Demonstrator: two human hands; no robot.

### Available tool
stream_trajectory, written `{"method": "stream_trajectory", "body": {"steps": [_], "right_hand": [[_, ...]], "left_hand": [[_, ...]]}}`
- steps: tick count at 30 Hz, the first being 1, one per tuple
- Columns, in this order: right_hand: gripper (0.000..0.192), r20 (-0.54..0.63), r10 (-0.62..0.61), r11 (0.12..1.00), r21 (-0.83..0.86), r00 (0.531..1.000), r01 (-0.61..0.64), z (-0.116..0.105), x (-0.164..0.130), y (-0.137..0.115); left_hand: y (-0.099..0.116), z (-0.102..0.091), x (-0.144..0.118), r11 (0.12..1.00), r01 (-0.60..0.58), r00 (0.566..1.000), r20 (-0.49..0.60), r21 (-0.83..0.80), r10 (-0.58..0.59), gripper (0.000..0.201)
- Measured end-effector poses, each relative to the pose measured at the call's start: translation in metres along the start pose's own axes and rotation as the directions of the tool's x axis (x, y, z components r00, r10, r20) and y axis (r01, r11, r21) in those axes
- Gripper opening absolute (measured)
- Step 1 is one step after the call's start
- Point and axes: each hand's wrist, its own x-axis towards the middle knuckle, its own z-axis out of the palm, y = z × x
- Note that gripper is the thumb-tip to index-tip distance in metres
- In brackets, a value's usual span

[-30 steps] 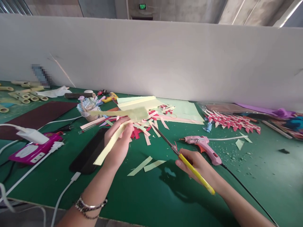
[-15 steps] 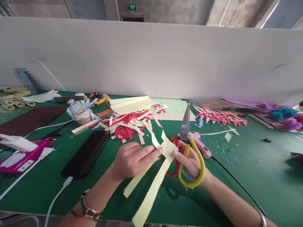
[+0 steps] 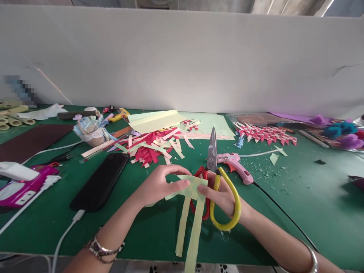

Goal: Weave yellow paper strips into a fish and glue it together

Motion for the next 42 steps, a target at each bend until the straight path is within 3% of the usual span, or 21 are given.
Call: {"method": "stream_trajectory", "body": {"steps": [4,15,23,42], "right_hand": [[0.03,-0.005,0.025,1.0,-0.016,1.0,-0.025,0.002,0.0,0.001],[0.023,-0.003,0.027,0.999,-0.016,1.0,-0.027,0.003,-0.003,-0.006],[0.019,0.024,0.007,1.0,0.002,1.0,-0.007,0.003,-0.003,-0.007],[0.02,0.015,0.022,1.0,0.019,1.0,-0.023,0.002,-0.004,-0.008]], "left_hand": [[0.0,0.003,0.0,0.997,0.073,0.997,-0.016,-0.002,-0.073,0.028],[0.003,-0.006,0.0,0.986,0.155,0.985,0.083,-0.055,-0.15,0.021],[0.001,-0.012,-0.001,0.981,0.155,0.979,0.155,-0.114,-0.136,0.023],[-0.006,-0.015,0.0,0.971,0.173,0.979,0.133,-0.167,-0.152,0.026]]}}
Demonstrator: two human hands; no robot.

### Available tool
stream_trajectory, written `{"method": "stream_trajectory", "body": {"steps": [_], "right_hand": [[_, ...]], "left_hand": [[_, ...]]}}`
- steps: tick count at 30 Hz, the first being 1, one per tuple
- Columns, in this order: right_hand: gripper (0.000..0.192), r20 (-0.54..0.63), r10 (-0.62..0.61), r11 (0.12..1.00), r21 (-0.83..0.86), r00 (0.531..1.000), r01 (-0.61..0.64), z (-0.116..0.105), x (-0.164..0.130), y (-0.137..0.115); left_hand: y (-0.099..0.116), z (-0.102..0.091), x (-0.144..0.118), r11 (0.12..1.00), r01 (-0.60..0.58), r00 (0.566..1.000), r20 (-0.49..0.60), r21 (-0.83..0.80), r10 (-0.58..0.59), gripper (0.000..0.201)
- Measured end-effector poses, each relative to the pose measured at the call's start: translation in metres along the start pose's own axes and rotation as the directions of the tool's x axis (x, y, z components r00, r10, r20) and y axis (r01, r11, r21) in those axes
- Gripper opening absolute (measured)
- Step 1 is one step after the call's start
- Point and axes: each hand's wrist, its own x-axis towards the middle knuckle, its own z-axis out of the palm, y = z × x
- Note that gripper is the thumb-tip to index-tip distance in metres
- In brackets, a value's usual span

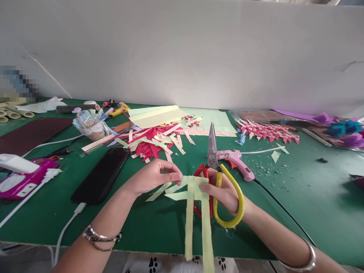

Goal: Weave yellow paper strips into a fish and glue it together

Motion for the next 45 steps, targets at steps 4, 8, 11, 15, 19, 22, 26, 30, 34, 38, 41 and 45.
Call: {"method": "stream_trajectory", "body": {"steps": [4,8,11,15,19,22,26,30,34,38,41,45], "right_hand": [[0.023,-0.04,-0.033,0.999,0.018,0.999,0.034,-0.002,0.002,0.004],[0.022,-0.057,-0.075,0.995,0.054,0.996,0.078,-0.003,0.004,0.001],[0.02,-0.076,-0.114,0.993,0.032,0.991,0.116,-0.003,0.002,-0.007],[0.022,-0.113,-0.157,0.988,-0.014,0.981,0.156,-0.005,0.0,-0.014],[0.023,-0.135,-0.172,0.984,-0.059,0.976,0.166,-0.008,0.0,-0.015],[0.023,-0.151,-0.172,0.983,-0.095,0.973,0.159,-0.009,0.001,-0.015],[0.027,-0.108,-0.196,0.972,-0.151,0.975,0.179,-0.009,0.001,-0.017],[0.034,-0.069,-0.244,0.924,-0.318,0.967,0.211,-0.012,-0.004,-0.02],[0.031,0.049,-0.349,0.691,-0.661,0.936,0.292,-0.015,-0.013,-0.021],[0.034,0.059,-0.387,0.482,-0.838,0.92,0.256,-0.016,-0.014,-0.019],[0.041,0.055,-0.373,0.392,-0.895,0.926,0.211,-0.015,-0.009,-0.016],[0.047,0.068,-0.343,0.338,-0.921,0.937,0.191,-0.014,-0.004,-0.013]], "left_hand": [[-0.004,-0.005,-0.002,0.99,-0.042,0.999,-0.001,-0.132,0.042,0.051],[-0.005,-0.003,-0.003,0.975,-0.037,0.985,0.159,-0.217,0.073,0.066],[-0.005,0.007,-0.001,0.985,0.023,0.976,0.216,-0.172,0.015,0.062],[-0.004,0.021,0.003,0.994,0.033,0.996,0.089,-0.109,-0.023,0.046],[-0.003,0.029,0.006,0.999,0.008,1.0,0.009,-0.047,-0.008,0.038],[0.0,0.034,0.006,0.996,-0.09,0.996,0.009,-0.021,0.09,0.03],[0.004,0.036,0.005,0.987,-0.157,0.985,-0.066,0.009,0.158,0.028],[-0.001,0.018,0.003,0.987,-0.162,0.906,-0.396,0.005,0.151,0.031],[-0.01,-0.004,0.001,0.964,-0.238,0.728,-0.679,-0.116,0.097,0.035],[-0.015,-0.009,-0.001,0.935,-0.322,0.689,-0.714,-0.147,0.125,0.035],[-0.015,-0.006,-0.003,0.917,-0.381,0.671,-0.718,-0.118,0.186,0.034],[-0.014,-0.005,-0.004,0.914,-0.4,0.619,-0.755,-0.068,0.215,0.031]]}}
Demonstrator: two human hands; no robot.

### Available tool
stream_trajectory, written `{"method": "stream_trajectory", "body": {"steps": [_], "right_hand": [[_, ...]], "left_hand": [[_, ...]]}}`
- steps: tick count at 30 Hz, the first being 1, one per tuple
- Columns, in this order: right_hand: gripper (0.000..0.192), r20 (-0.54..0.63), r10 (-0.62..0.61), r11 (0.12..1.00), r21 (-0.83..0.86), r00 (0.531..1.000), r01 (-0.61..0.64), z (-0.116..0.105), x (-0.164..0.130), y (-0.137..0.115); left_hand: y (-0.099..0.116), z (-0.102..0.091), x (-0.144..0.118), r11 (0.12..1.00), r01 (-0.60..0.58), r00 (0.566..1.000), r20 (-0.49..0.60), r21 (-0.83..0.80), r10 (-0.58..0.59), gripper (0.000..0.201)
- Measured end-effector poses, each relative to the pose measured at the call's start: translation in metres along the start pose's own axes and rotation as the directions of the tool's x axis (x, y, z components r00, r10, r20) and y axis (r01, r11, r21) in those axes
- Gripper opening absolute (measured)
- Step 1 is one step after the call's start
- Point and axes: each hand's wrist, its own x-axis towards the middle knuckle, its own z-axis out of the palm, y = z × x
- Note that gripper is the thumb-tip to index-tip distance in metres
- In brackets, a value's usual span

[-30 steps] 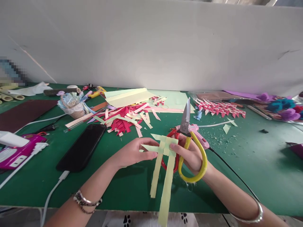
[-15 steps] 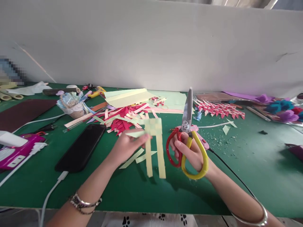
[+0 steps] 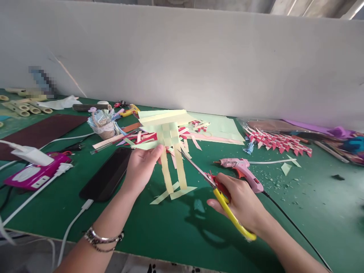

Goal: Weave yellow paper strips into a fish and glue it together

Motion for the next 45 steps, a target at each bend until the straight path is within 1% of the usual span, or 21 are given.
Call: {"method": "stream_trajectory", "body": {"steps": [3,10,15,19,22,27,35,41,45], "right_hand": [[0.047,0.029,-0.003,1.0,0.03,1.0,0.002,0.0004,-0.0005,-0.0012],[0.048,0.055,0.007,0.997,0.072,0.998,-0.011,0.0011,-0.0001,-0.0028],[0.048,0.051,0.018,0.994,0.108,0.999,-0.023,0.0031,0.0,-0.0014],[0.049,0.065,0.026,0.991,0.126,0.998,-0.034,0.0028,-0.0005,-0.0005],[0.048,0.08,0.037,0.991,0.125,0.996,-0.047,0.0027,-0.0006,-0.0002],[0.05,0.07,0.052,0.991,0.117,0.996,-0.06,0.002,-0.0001,-0.0008],[0.049,0.077,0.066,0.99,0.116,0.995,-0.075,-0.0008,-0.0006,-0.0021],[0.049,0.074,0.08,0.992,0.095,0.994,-0.086,-0.0034,-0.001,-0.0034],[0.049,0.061,0.085,0.993,0.074,0.994,-0.09,-0.0057,-0.0002,-0.005]], "left_hand": [[0.0002,-0.001,0.0005,1.0,-0.001,1.0,-0.017,0.029,0.002,0.032],[0.0019,0.0009,0.0007,0.999,-0.052,0.997,0.061,0.005,0.052,0.03],[0.0037,0.003,0.0013,0.996,-0.084,0.995,0.056,-0.024,0.085,0.026],[0.0061,0.0038,0.0017,0.996,-0.086,0.995,0.051,-0.001,0.086,0.024],[0.008,0.0036,0.0018,0.995,-0.083,0.996,0.033,0.048,0.081,0.025],[0.0083,0.0024,0.0018,0.991,-0.087,0.996,0.028,0.105,0.084,0.031],[0.0054,0.0019,0.0014,0.994,-0.098,0.995,0.029,0.048,0.096,0.024],[0.0043,0.0011,0.0021,0.992,-0.108,0.994,0.036,0.061,0.106,0.027],[0.005,0.0025,0.002,0.994,-0.097,0.995,0.034,0.04,0.096,0.025]]}}
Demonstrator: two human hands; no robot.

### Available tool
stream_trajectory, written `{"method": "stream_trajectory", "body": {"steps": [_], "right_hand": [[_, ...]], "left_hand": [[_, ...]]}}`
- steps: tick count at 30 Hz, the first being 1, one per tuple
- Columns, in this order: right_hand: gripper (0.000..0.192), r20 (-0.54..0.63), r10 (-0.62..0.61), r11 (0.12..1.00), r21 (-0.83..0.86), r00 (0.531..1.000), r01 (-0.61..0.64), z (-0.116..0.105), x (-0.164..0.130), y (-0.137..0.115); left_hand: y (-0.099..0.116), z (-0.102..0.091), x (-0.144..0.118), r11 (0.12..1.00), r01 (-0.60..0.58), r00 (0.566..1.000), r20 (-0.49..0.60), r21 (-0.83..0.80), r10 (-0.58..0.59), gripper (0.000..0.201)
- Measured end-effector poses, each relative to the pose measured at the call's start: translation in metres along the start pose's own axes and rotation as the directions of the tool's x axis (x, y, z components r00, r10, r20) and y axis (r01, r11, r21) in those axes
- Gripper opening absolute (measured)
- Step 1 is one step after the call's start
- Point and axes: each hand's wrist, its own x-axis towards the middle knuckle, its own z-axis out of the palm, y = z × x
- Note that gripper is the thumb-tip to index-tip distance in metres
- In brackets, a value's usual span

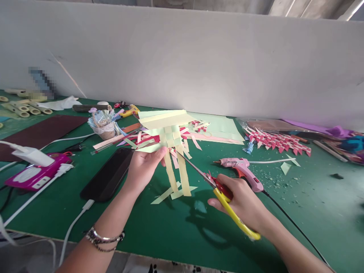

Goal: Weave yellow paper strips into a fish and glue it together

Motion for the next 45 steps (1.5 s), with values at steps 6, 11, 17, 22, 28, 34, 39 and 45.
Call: {"method": "stream_trajectory", "body": {"steps": [6,11,17,22,28,34,39,45], "right_hand": [[0.048,-0.035,0.005,0.999,-0.051,0.999,-0.007,-0.001,0.002,-0.002],[0.048,-0.028,0.01,0.999,-0.037,1.0,-0.011,-0.001,0.003,0.0],[0.044,-0.028,-0.057,0.998,-0.013,0.998,0.057,-0.001,0.003,0.01],[0.047,-0.035,-0.091,0.992,-0.092,0.995,0.088,-0.001,0.001,0.007],[0.054,-0.007,-0.065,0.987,-0.145,0.998,0.063,0.002,0.002,0.002],[0.044,-0.074,-0.091,0.989,-0.119,0.993,0.082,0.007,0.005,0.003],[0.042,-0.075,-0.065,0.994,-0.098,0.995,0.057,0.007,0.005,0.002],[0.044,-0.066,-0.038,0.996,-0.079,0.997,0.033,0.007,0.006,0.001]], "left_hand": [[0.001,0.001,0.0,0.999,0.025,1.0,-0.014,-0.022,-0.025,0.027],[-0.007,-0.005,0.003,0.993,0.106,0.99,-0.088,-0.059,-0.111,0.027],[-0.01,-0.008,0.006,0.987,0.111,0.979,-0.155,-0.116,-0.129,0.029],[-0.008,-0.008,0.004,0.989,0.131,0.987,-0.082,-0.066,-0.137,0.03],[-0.007,-0.005,0.001,0.986,0.165,0.986,0.006,-0.028,-0.164,0.031],[-0.005,-0.003,0.0,0.989,0.147,0.989,0.012,-0.015,-0.147,0.029],[-0.003,-0.002,0.0,0.993,0.12,0.992,0.045,0.007,-0.12,0.027],[0.003,-0.002,0.0,0.995,0.066,0.994,0.084,0.069,-0.071,0.028]]}}
